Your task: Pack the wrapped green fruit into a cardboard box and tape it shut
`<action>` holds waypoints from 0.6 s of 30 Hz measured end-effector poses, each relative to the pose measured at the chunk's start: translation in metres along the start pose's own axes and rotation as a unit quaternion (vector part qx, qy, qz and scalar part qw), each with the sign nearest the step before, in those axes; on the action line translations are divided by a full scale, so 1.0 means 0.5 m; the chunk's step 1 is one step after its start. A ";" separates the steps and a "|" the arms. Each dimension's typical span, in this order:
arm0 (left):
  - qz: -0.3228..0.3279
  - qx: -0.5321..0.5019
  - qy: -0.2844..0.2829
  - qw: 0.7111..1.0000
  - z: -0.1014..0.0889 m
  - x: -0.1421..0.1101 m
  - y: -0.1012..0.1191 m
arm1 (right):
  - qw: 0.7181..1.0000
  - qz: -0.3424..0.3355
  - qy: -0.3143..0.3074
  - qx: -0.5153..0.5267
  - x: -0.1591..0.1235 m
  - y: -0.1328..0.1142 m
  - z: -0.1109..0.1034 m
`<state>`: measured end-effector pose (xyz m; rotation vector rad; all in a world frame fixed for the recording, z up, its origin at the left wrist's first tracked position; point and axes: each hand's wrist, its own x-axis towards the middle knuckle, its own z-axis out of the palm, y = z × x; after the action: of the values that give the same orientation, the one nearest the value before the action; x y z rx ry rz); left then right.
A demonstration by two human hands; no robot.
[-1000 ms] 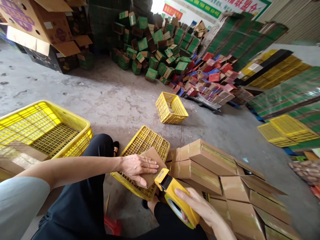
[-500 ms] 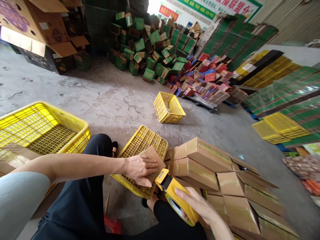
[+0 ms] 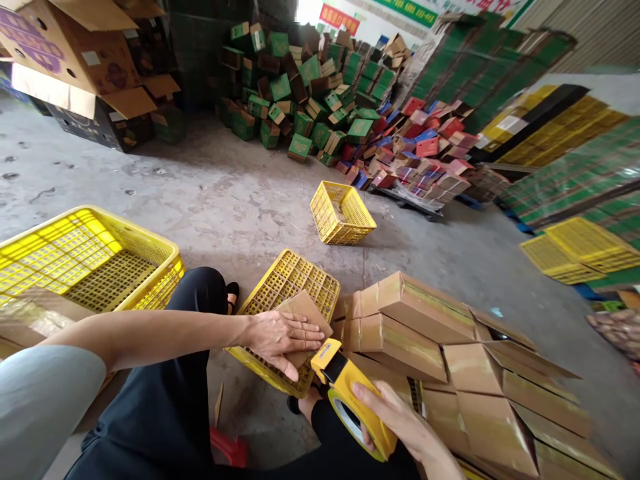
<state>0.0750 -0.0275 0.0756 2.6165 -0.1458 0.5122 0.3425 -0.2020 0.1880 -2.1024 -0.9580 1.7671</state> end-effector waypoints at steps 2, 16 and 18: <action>-0.005 -0.006 0.000 1.000 -0.001 0.002 0.000 | 1.000 -0.007 -0.006 0.006 -0.001 0.012 -0.001; -0.022 0.009 -0.010 1.000 0.005 0.001 0.001 | 0.999 -0.031 -0.007 0.036 0.000 0.046 0.029; -0.043 0.032 0.011 0.998 0.008 0.004 0.003 | 0.999 -0.031 -0.004 0.038 0.011 0.053 0.033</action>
<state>0.0779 -0.0305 0.0737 2.6656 -0.0087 0.5229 0.3358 -0.2223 0.1647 -1.9991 -0.9337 1.7541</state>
